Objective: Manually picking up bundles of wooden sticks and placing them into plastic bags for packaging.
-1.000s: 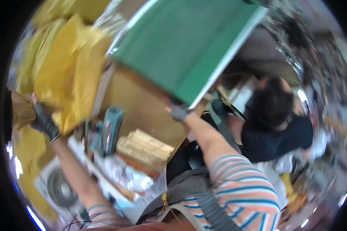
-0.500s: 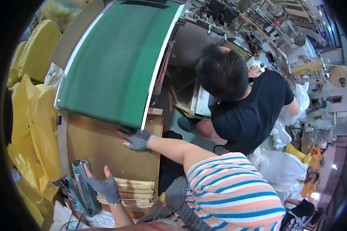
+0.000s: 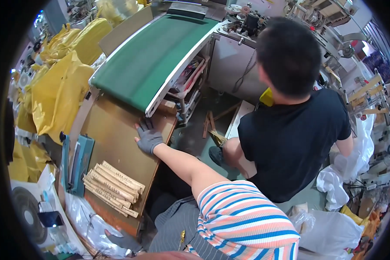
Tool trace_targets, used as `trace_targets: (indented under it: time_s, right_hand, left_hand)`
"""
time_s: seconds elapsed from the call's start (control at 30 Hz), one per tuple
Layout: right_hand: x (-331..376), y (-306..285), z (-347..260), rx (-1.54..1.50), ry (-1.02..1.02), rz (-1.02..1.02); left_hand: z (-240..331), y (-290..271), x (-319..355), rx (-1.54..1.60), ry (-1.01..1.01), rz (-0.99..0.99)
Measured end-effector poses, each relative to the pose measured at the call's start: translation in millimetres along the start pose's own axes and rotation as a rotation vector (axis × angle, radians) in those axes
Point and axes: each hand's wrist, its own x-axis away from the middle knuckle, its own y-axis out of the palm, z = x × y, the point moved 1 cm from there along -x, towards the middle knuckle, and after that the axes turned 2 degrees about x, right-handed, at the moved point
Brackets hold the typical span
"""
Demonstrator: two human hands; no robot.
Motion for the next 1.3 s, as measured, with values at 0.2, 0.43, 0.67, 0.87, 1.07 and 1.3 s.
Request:
trace_targets:
  time_s: [0.2,0.43,0.67,0.87,1.07,1.3]
  right_hand:
    - [30.2,0.8,-6.3,0.076,-0.067,0.014]
    - [31.8,-12.2,-8.8,0.055,-0.052,-0.012]
    - [31.1,-14.7,-10.8,0.034,-0.056,-0.006]
    - [31.1,-8.2,-7.1,0.01,-0.055,0.039]
    - [30.4,-7.3,-7.2,-0.013,-0.059,0.052]
    - [31.4,-6.2,-6.1,-0.002,-0.054,0.035]
  left_hand:
    - [-3.0,25.9,22.0,-0.043,0.17,-0.103]
    - [-5.5,37.2,19.6,0.004,0.17,-0.248]
    - [-11.1,38.2,22.1,-0.011,0.184,-0.231]
    - [-10.5,37.9,19.7,-0.02,0.21,-0.24]
    - [-17.7,42.5,22.2,-0.012,0.185,-0.25]
    - [-9.6,37.8,20.4,-0.047,0.174,-0.257]
